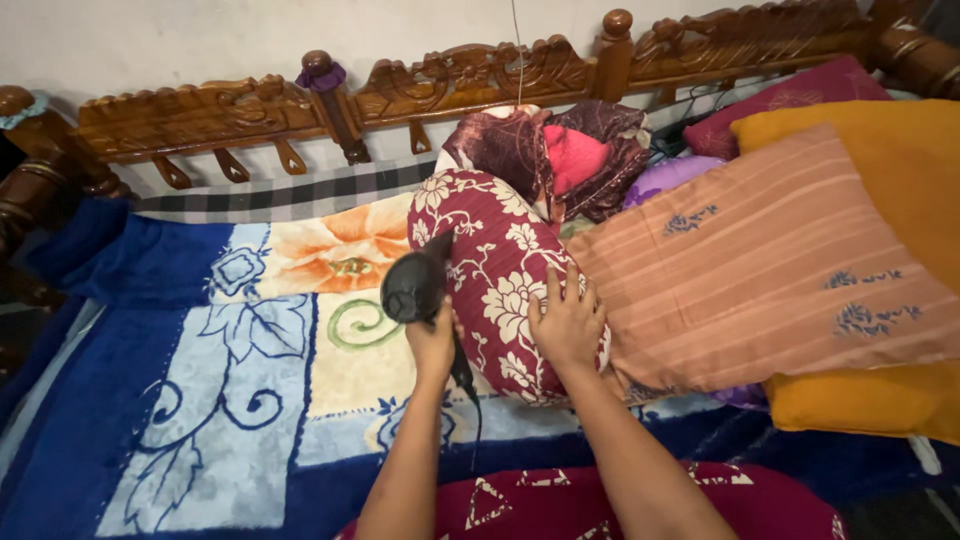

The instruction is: The person uses a hair dryer to dry a floral patterned bolster resting on a bed, moving the tool across the fabric and rotating the bolster to reach different sides.

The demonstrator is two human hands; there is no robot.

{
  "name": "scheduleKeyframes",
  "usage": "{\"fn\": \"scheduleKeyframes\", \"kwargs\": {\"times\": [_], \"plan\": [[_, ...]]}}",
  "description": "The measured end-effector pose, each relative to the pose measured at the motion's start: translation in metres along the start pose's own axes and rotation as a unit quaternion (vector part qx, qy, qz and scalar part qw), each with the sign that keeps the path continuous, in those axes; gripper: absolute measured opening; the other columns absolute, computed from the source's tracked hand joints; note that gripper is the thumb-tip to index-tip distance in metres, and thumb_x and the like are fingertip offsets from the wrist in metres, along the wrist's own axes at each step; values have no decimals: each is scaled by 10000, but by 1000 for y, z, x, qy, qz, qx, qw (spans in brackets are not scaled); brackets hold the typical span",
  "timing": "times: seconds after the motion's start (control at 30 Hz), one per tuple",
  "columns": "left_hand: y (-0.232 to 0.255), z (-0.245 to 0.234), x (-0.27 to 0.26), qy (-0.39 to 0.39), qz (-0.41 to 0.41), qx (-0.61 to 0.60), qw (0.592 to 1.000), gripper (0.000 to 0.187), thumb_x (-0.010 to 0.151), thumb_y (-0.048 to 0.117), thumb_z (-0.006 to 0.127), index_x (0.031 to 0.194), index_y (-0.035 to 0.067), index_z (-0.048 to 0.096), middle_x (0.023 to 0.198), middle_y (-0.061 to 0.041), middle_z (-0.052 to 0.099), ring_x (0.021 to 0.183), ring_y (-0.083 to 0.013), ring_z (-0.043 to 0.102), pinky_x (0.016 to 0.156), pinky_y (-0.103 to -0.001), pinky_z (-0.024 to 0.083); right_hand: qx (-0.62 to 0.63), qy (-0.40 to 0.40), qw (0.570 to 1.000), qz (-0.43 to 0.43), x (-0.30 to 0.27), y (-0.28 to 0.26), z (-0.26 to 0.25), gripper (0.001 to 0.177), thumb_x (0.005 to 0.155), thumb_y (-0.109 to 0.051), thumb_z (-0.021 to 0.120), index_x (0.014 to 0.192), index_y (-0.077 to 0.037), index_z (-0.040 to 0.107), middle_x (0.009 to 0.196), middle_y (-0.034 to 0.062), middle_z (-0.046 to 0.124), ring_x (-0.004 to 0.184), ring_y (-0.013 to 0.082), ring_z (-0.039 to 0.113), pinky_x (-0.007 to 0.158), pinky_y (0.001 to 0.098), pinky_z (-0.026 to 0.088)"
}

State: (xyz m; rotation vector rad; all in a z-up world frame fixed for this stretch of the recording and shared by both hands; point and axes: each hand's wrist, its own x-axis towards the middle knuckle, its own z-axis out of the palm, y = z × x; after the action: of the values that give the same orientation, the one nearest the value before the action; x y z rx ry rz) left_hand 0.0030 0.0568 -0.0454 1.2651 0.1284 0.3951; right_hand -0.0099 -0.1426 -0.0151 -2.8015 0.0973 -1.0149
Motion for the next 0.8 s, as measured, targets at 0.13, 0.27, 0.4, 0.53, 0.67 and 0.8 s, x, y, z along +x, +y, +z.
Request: {"fn": "scheduleKeyframes", "kwargs": {"times": [0.13,0.27,0.4,0.53,0.67,0.8], "plan": [[-8,18,51,18,48,23,998,232,965,179,688,887,-24,608,633,-46,595,486,-126,569,448,-284,459,7,-4,1000,-5,1,1,1,569,934,-467,561,1409,-157,613,1490,172,538,1301,417,512,1021,590,420],[-21,28,115,49,43,56,996,254,966,161,696,938,-43,546,615,-75,589,463,-154,566,430,-312,467,0,-8,1000,5,1,0,1,566,916,-474,568,1396,-177,613,1480,152,544,1310,416,508,1010,595,417],[-34,16,159,90,224,140,960,292,972,125,748,1108,-16,532,772,-69,668,574,-135,626,513,-308,523,-1,-8,1000,8,4,1,5,572,916,-474,571,1403,-179,614,1477,155,546,1299,417,509,1000,602,422],[-22,4,173,38,20,-28,999,294,944,152,687,1105,8,488,663,-73,580,472,-153,574,429,-321,502,-17,4,1000,5,7,1,7,561,890,-478,580,1365,-183,632,1462,136,561,1278,407,528,979,606,434],[-19,-13,149,67,-11,-7,998,300,941,157,689,1120,32,484,658,-70,571,468,-165,570,433,-325,504,-14,18,1000,-1,5,4,12,534,932,-466,577,1372,-170,636,1467,147,566,1264,402,551,984,581,450],[-19,-34,117,107,-25,-17,994,308,937,161,691,1136,55,480,654,-68,561,464,-177,566,437,-328,506,-28,12,1000,4,8,3,12,537,913,-479,587,1353,-176,643,1450,141,572,1216,391,570,958,579,461]]}}
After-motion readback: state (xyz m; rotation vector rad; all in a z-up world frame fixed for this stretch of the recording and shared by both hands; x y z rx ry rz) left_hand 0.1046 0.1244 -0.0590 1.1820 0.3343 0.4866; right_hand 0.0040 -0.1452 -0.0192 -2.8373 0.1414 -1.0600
